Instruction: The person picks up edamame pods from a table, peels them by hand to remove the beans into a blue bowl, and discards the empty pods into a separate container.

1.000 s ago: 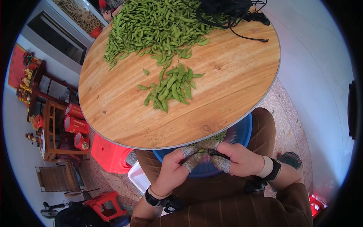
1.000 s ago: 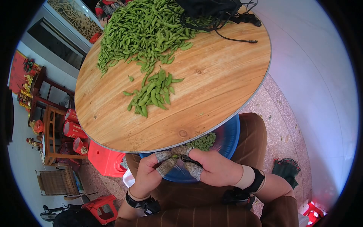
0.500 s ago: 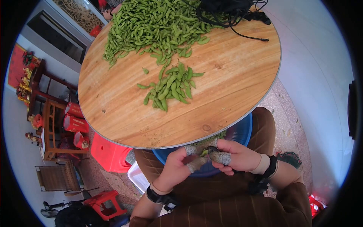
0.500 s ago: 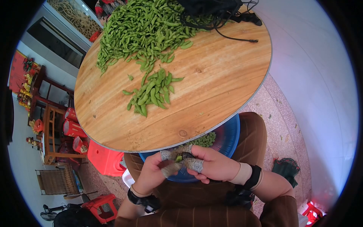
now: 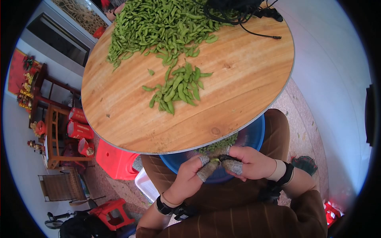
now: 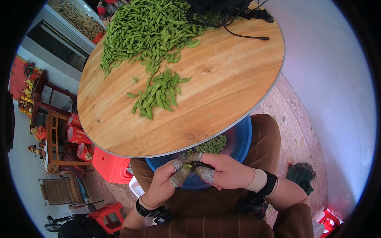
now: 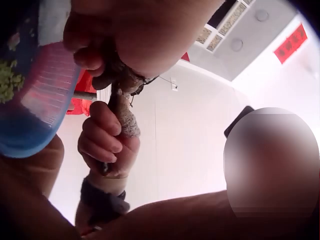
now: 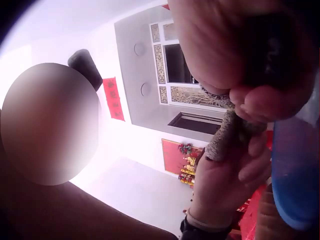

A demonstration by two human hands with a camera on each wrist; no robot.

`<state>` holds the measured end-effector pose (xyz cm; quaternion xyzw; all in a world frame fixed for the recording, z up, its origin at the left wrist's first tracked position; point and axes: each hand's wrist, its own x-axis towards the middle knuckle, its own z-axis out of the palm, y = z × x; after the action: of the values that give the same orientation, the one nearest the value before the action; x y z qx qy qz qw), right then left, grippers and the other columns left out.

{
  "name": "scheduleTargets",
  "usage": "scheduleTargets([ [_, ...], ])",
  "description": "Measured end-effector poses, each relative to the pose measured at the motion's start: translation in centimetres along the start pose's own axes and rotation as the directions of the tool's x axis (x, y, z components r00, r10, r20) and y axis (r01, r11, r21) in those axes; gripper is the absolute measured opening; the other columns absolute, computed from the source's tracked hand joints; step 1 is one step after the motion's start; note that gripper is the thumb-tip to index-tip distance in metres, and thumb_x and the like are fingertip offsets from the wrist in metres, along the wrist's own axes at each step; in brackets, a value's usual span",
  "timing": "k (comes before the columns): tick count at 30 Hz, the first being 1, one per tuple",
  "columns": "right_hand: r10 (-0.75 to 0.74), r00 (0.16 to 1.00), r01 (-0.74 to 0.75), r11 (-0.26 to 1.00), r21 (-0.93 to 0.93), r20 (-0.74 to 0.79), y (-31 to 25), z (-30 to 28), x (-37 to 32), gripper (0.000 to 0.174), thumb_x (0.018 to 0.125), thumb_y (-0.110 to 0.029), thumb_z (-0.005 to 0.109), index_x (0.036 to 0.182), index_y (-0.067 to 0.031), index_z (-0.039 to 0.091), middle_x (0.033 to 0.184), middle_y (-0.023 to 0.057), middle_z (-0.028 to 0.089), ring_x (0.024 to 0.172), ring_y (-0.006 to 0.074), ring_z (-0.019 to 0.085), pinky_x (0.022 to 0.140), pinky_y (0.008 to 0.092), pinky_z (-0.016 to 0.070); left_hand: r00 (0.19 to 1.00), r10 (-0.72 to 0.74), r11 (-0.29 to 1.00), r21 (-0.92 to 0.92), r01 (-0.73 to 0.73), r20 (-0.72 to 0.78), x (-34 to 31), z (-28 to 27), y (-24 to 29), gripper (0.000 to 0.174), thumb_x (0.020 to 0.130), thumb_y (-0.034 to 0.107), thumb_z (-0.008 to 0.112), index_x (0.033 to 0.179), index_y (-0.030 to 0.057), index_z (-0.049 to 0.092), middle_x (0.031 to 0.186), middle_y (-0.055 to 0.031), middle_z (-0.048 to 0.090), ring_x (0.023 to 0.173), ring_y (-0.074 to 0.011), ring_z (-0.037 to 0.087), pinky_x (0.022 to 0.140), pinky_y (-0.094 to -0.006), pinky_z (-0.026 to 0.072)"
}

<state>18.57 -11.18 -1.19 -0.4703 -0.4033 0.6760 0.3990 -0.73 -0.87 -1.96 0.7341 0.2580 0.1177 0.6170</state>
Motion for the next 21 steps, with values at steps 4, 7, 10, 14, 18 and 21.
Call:
scheduleTargets([
  [4, 0.042, 0.997, -0.05, 0.988, -0.147, -0.059, 0.4, 0.0, 0.2, 0.035, 0.091, -0.01, 0.046, 0.126, -0.0091, 0.048, 0.063, 0.0006, 0.052, 0.048, 0.0075, 0.051, 0.044, 0.022, 0.0423, 0.965, -0.26, 0.917, -0.309, 0.254, 0.024, -0.4, 0.0, -1.1, 0.016, 0.082, 0.008, 0.063, 0.096, -0.0004, 0.064, 0.08, -0.0045, 0.059, 0.069, -0.0116, 0.054, 0.06, -0.0261, 0.0445],
  [7, -0.212, 0.959, 0.141, 0.933, -0.332, -0.189, 1.8, 0.8, 0.7, 0.032, 0.09, -0.009, 0.047, 0.121, -0.0081, 0.049, 0.064, 0.0014, 0.053, 0.048, 0.0078, 0.051, 0.044, 0.0228, 0.0427, 1.0, -0.004, 0.993, 0.114, 0.006, -0.017, 0.1, -0.1, -2.2, 0.016, 0.08, 0.005, 0.062, 0.096, 0.0009, 0.065, 0.079, -0.0077, 0.06, 0.07, -0.0175, 0.058, 0.062, -0.0288, 0.0463],
  [10, 0.081, 0.981, -0.094, 0.993, -0.065, -0.176, 2.0, 0.6, 1.0, 0.026, 0.09, -0.01, 0.047, 0.116, -0.0065, 0.05, 0.067, 0.0021, 0.053, 0.048, 0.008, 0.051, 0.043, 0.0232, 0.0432, 0.979, 0.122, 0.916, 0.399, -0.047, -0.165, 0.3, 0.3, -2.0, 0.02, 0.077, 0.004, 0.062, 0.096, 0.0034, 0.066, 0.082, -0.0117, 0.063, 0.073, -0.0239, 0.062, 0.066, -0.033, 0.0488],
  [14, 0.113, 0.979, -0.112, 0.994, 0.016, -0.169, 2.3, 0.7, 1.3, 0.023, 0.09, -0.011, 0.047, 0.112, -0.0064, 0.05, 0.069, 0.0024, 0.053, 0.049, 0.0081, 0.051, 0.044, 0.023, 0.0433, 0.942, 0.184, 0.804, 0.594, 0.021, -0.282, 0.1, 0.8, -1.2, 0.026, 0.073, 0.003, 0.064, 0.098, 0.0045, 0.067, 0.089, -0.0143, 0.064, 0.08, -0.0284, 0.064, 0.072, -0.0353, 0.0507],
  [18, 0.13, 0.979, -0.13, 0.991, 0.01, -0.16, 2.8, 1.2, 1.4, 0.023, 0.09, -0.012, 0.049, 0.112, -0.0069, 0.049, 0.069, 0.0016, 0.053, 0.049, 0.0079, 0.051, 0.043, 0.0228, 0.043, 0.935, 0.119, 0.881, 0.47, 0.056, -0.335, -0.2, 1.2, -1.5, 0.03, 0.073, -0.002, 0.065, 0.102, 0.0024, 0.066, 0.092, -0.0139, 0.065, 0.084, -0.0225, 0.066, 0.074, -0.0306, 0.0521],
  [21, 0.136, 0.982, -0.138, 0.99, -0.005, -0.132, 2.9, 1.3, 1.4, 0.022, 0.09, -0.014, 0.051, 0.11, -0.0065, 0.049, 0.07, 0.0026, 0.054, 0.049, 0.0082, 0.051, 0.043, 0.0234, 0.043, 0.946, 0.117, 0.96, 0.278, -0.03, -0.303, -0.6, 0.9, -3.3, 0.03, 0.077, -0.008, 0.062, 0.106, -0.0009, 0.064, 0.097, -0.0104, 0.065, 0.093, -0.0177, 0.064, 0.081, -0.0284, 0.052],
])
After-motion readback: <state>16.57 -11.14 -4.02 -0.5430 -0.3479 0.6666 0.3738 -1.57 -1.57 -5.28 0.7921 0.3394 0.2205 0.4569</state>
